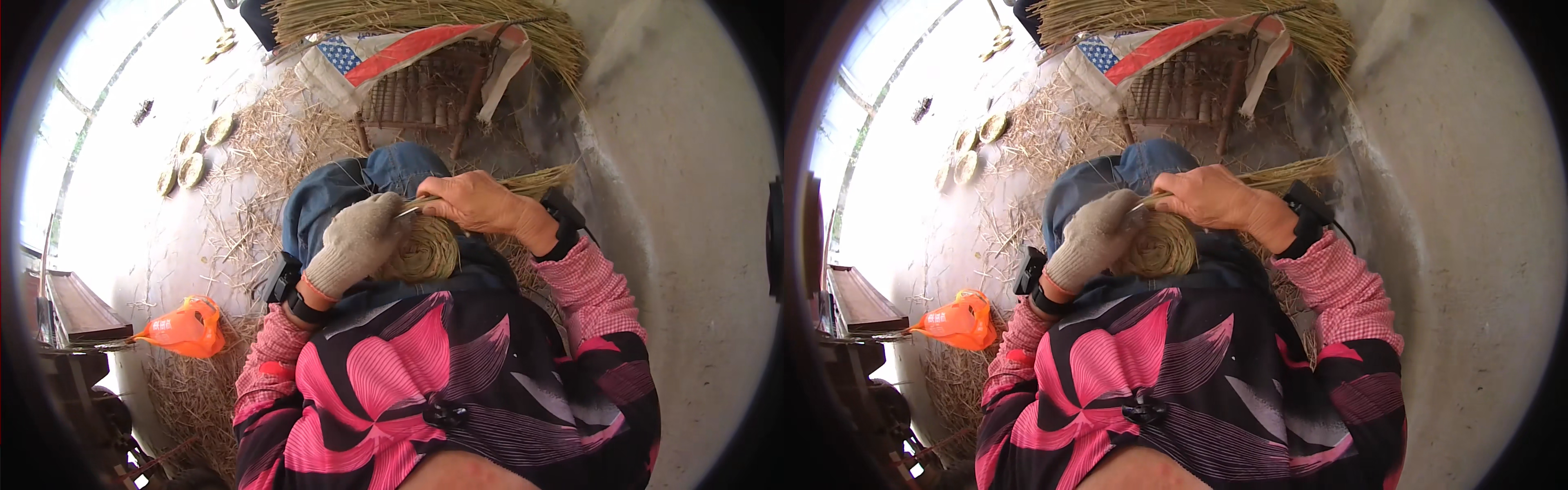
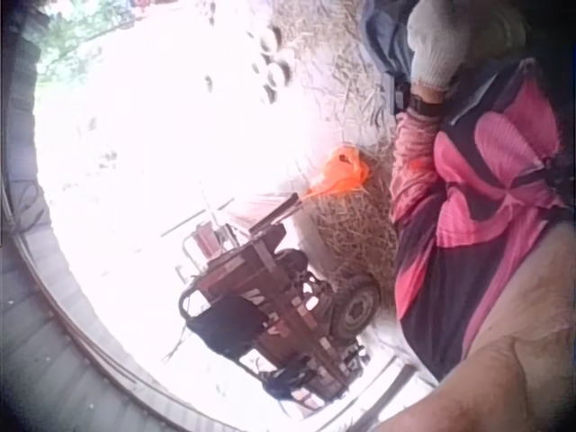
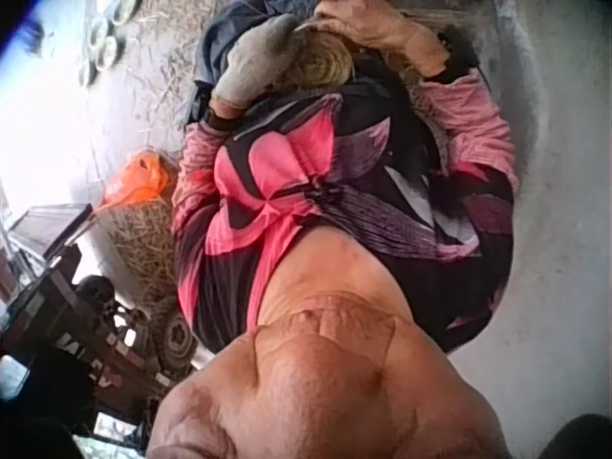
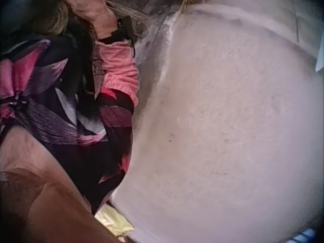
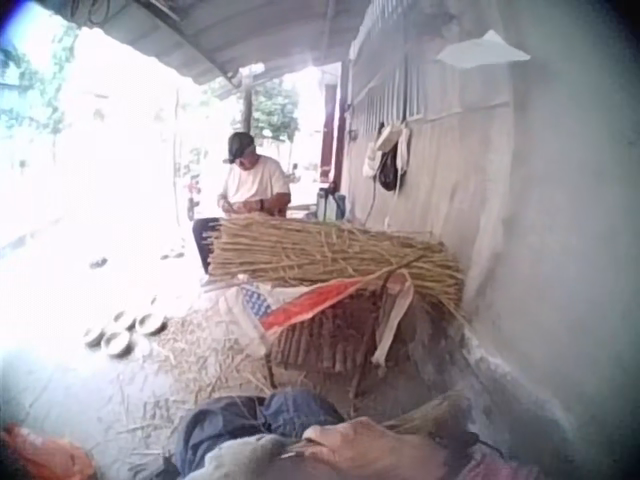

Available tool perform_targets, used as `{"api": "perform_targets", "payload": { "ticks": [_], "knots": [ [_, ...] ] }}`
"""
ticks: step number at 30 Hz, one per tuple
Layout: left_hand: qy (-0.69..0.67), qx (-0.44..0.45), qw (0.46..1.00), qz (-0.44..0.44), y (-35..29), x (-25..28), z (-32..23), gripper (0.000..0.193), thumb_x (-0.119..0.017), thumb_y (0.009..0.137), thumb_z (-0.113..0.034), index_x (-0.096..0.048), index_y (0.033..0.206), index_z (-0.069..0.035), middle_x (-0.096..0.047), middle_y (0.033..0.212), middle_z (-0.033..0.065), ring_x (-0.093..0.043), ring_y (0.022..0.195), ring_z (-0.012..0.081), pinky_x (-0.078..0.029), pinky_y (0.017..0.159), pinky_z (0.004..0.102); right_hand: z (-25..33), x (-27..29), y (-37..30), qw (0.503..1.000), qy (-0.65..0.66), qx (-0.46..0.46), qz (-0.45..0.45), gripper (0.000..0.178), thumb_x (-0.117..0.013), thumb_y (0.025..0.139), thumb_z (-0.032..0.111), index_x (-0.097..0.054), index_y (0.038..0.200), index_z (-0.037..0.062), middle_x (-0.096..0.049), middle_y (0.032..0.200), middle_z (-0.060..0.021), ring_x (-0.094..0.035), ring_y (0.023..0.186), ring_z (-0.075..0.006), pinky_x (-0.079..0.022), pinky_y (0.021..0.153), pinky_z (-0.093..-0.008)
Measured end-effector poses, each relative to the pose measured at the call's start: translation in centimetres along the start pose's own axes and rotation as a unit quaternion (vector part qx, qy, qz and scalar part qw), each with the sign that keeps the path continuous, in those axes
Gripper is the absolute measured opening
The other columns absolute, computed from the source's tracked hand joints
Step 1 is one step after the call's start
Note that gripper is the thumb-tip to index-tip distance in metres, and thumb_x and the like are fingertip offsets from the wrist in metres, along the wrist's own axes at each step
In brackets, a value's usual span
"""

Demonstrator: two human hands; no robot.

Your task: Weaving a small circular object from straw.

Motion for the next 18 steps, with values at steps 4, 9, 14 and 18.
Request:
{"api": "perform_targets", "payload": {
  "ticks": [4,9,14,18],
  "knots": [
    [-0.023,0.03,0.999,-0.01,-1.0,-0.7,0.7,0.025,-0.058,0.091,-0.028,-0.059,0.105,-0.007,-0.064,0.097,0.0174,-0.063,0.092,0.0399,-0.05,0.077,0.0478,0.6,-0.7,-1.3,0.996,-0.086,-0.024,-0.005,0.024,-0.053,0.097,0.033,-0.055,0.094,0.0084,-0.064,0.08,-0.0153,-0.064,0.077,-0.0384,-0.05,0.064,-0.0457],
    [-0.055,0.106,0.992,-0.038,-2.6,-1.7,1.7,0.025,-0.057,0.093,-0.029,-0.06,0.105,-0.008,-0.064,0.1,0.0183,-0.062,0.094,0.0402,-0.048,0.079,0.0481,1.5,-3.6,-2.1,0.992,-0.064,-0.083,-0.071,0.026,-0.051,0.099,0.033,-0.056,0.091,0.0077,-0.064,0.077,-0.0143,-0.065,0.072,-0.0371,-0.05,0.061,-0.0456],
    [-0.075,0.098,0.988,-0.096,-3.5,-1.6,1.5,0.022,-0.057,0.094,-0.025,-0.06,0.104,-0.006,-0.063,0.096,0.02,-0.061,0.091,0.0409,-0.048,0.076,0.0457,2.7,-4.6,-2.1,0.981,0.009,-0.124,-0.148,0.029,-0.049,0.1,0.033,-0.056,0.089,0.0075,-0.064,0.074,-0.0145,-0.064,0.069,-0.0376,-0.05,0.058,-0.0454],
    [-0.099,0.104,0.983,-0.114,-3.6,-1.3,1.7,0.022,-0.057,0.095,-0.024,-0.061,0.102,-0.004,-0.065,0.095,0.0176,-0.064,0.09,0.0373,-0.05,0.077,0.0427,2.7,-4.7,-1.6,0.976,-0.011,-0.125,-0.178,0.031,-0.05,0.1,0.035,-0.056,0.089,0.0069,-0.063,0.074,-0.0166,-0.063,0.069,-0.0397,-0.048,0.058,-0.047]
  ]
}}
Point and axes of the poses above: each hand's wrist, its own y-axis towards the middle knuckle, its own x-axis out of the back of the hand, z = x × y, the point moved 4 cm from there along y, towards the middle knuckle
